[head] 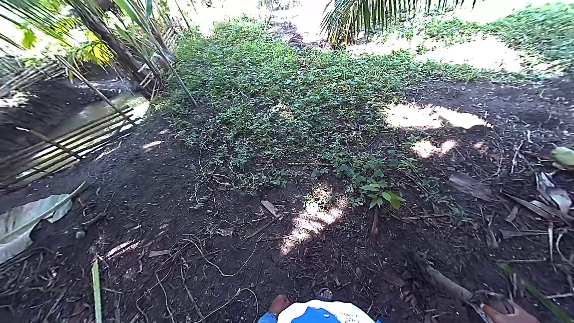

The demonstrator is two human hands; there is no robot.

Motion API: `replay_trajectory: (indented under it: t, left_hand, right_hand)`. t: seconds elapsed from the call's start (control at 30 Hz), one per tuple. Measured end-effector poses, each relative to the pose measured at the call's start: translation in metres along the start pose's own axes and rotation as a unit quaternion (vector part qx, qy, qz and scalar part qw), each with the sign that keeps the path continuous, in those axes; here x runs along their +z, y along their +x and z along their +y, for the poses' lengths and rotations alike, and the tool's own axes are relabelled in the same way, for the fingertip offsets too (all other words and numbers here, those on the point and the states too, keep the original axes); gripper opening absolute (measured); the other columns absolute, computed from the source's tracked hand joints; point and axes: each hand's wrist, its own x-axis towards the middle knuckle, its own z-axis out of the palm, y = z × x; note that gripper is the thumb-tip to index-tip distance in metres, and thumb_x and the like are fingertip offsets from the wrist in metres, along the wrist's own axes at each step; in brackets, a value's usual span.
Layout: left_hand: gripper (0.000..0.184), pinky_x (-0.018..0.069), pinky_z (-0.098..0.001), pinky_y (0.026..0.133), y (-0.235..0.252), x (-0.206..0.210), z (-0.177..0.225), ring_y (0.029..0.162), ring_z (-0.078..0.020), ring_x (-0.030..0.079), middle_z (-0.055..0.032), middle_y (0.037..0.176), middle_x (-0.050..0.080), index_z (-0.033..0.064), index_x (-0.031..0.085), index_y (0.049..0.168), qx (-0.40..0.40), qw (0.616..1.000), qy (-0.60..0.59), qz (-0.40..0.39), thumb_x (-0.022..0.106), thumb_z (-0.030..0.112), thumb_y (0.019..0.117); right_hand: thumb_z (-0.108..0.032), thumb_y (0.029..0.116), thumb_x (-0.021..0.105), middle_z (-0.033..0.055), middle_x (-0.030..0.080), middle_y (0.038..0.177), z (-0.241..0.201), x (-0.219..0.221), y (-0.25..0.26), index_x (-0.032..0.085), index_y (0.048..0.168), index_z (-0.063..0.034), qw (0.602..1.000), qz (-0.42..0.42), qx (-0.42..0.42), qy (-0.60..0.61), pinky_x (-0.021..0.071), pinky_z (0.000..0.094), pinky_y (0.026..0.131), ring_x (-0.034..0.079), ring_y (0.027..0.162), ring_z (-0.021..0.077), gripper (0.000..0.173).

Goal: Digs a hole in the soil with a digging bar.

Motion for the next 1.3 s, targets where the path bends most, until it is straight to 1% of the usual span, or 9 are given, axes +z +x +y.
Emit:
replay_trajectory:
  t: [0.1, 0.2, 0.27, 0.43, 0.57, 0.83, 1.13, 1.23, 1.3]
  left_hand:
    - [0.042, 0.0395, -0.0523, 0.115, -0.004, 0.003, -0.005, 0.136, -0.0363, 0.055, -0.0261, 0.140, 0.060, -0.0047, 0.062, 0.133, -0.007, 1.000, 0.003, -0.006, 0.047, 0.028, 0.1103]
    - [0.041, 0.0403, -0.0529, 0.115, -0.008, 0.008, -0.011, 0.135, -0.0372, 0.055, -0.0262, 0.139, 0.061, -0.0046, 0.063, 0.132, -0.010, 1.000, 0.008, 0.000, 0.048, 0.027, 0.1099]
    - [0.040, 0.0409, -0.0528, 0.114, -0.007, 0.012, -0.017, 0.134, -0.0366, 0.056, -0.0254, 0.138, 0.061, -0.0033, 0.063, 0.133, -0.013, 1.000, 0.001, 0.000, 0.049, 0.027, 0.1098]
    - [0.040, 0.0408, -0.0520, 0.114, -0.006, 0.018, -0.023, 0.134, -0.0355, 0.056, -0.0242, 0.139, 0.061, -0.0024, 0.063, 0.133, -0.025, 1.000, -0.017, -0.001, 0.049, 0.027, 0.1097]
    - [0.041, 0.0420, -0.0524, 0.113, -0.007, 0.017, -0.018, 0.133, -0.0355, 0.057, -0.0237, 0.138, 0.062, -0.0017, 0.063, 0.133, -0.020, 1.000, -0.011, 0.004, 0.050, 0.029, 0.1090]
    - [0.041, 0.0415, -0.0517, 0.113, -0.004, 0.016, -0.008, 0.134, -0.0355, 0.057, -0.0246, 0.138, 0.062, -0.0027, 0.063, 0.132, -0.007, 1.000, 0.000, -0.003, 0.048, 0.028, 0.1098]
    - [0.041, 0.0419, -0.0521, 0.113, -0.002, 0.017, -0.001, 0.133, -0.0359, 0.057, -0.0241, 0.138, 0.062, -0.0023, 0.064, 0.132, -0.016, 1.000, -0.004, 0.003, 0.049, 0.028, 0.1097]
    - [0.041, 0.0413, -0.0526, 0.114, -0.006, 0.016, 0.003, 0.134, -0.0362, 0.057, -0.0250, 0.138, 0.061, -0.0028, 0.063, 0.132, -0.020, 1.000, -0.019, 0.005, 0.050, 0.029, 0.1091]
    - [0.041, 0.0419, -0.0524, 0.113, -0.007, 0.016, 0.004, 0.133, -0.0358, 0.057, -0.0248, 0.138, 0.062, -0.0029, 0.063, 0.132, -0.019, 1.000, -0.022, 0.005, 0.050, 0.029, 0.1090]
  right_hand:
    - [-0.033, 0.0808, 0.080, 0.0236, 0.072, 0.117, 0.002, -0.003, 0.002, 0.071, 0.121, -0.0068, 1.000, 0.003, 0.003, 0.013, 0.0497, 0.0679, 0.095, 0.068, 0.114, 0.0432, 0.049]
    - [-0.032, 0.0831, 0.079, 0.0263, 0.070, 0.122, 0.004, -0.005, 0.003, 0.068, 0.127, -0.0035, 1.000, -0.005, -0.008, 0.013, 0.0479, 0.0675, 0.099, 0.065, 0.119, 0.0450, 0.054]
    - [-0.032, 0.0828, 0.079, 0.0270, 0.070, 0.121, 0.009, -0.005, 0.004, 0.068, 0.126, -0.0028, 1.000, -0.003, -0.013, 0.012, 0.0481, 0.0675, 0.098, 0.065, 0.118, 0.0451, 0.053]
    - [-0.033, 0.0812, 0.080, 0.0241, 0.072, 0.117, 0.008, -0.006, 0.007, 0.070, 0.121, -0.0051, 1.000, -0.003, 0.000, 0.007, 0.0500, 0.0670, 0.094, 0.068, 0.113, 0.0426, 0.049]
    - [-0.033, 0.0819, 0.079, 0.0231, 0.072, 0.118, 0.003, -0.008, 0.008, 0.070, 0.123, -0.0063, 1.000, -0.003, 0.003, -0.002, 0.0495, 0.0661, 0.096, 0.067, 0.115, 0.0418, 0.050]
    - [-0.033, 0.0810, 0.079, 0.0238, 0.072, 0.118, 0.008, -0.008, 0.007, 0.070, 0.121, -0.0052, 1.000, 0.001, -0.005, 0.005, 0.0493, 0.0653, 0.097, 0.067, 0.116, 0.0418, 0.050]
    - [-0.032, 0.0821, 0.079, 0.0251, 0.071, 0.117, 0.011, -0.011, 0.012, 0.070, 0.120, -0.0042, 1.000, 0.003, -0.003, 0.010, 0.0493, 0.0668, 0.095, 0.067, 0.115, 0.0437, 0.048]
    - [-0.033, 0.0813, 0.080, 0.0258, 0.070, 0.123, 0.012, -0.014, 0.011, 0.069, 0.125, -0.0042, 1.000, 0.002, -0.005, 0.008, 0.0486, 0.0656, 0.099, 0.065, 0.120, 0.0430, 0.054]
    - [-0.033, 0.0816, 0.080, 0.0255, 0.070, 0.124, 0.012, -0.015, 0.012, 0.069, 0.126, -0.0044, 1.000, 0.000, -0.002, 0.003, 0.0483, 0.0652, 0.100, 0.065, 0.121, 0.0428, 0.054]
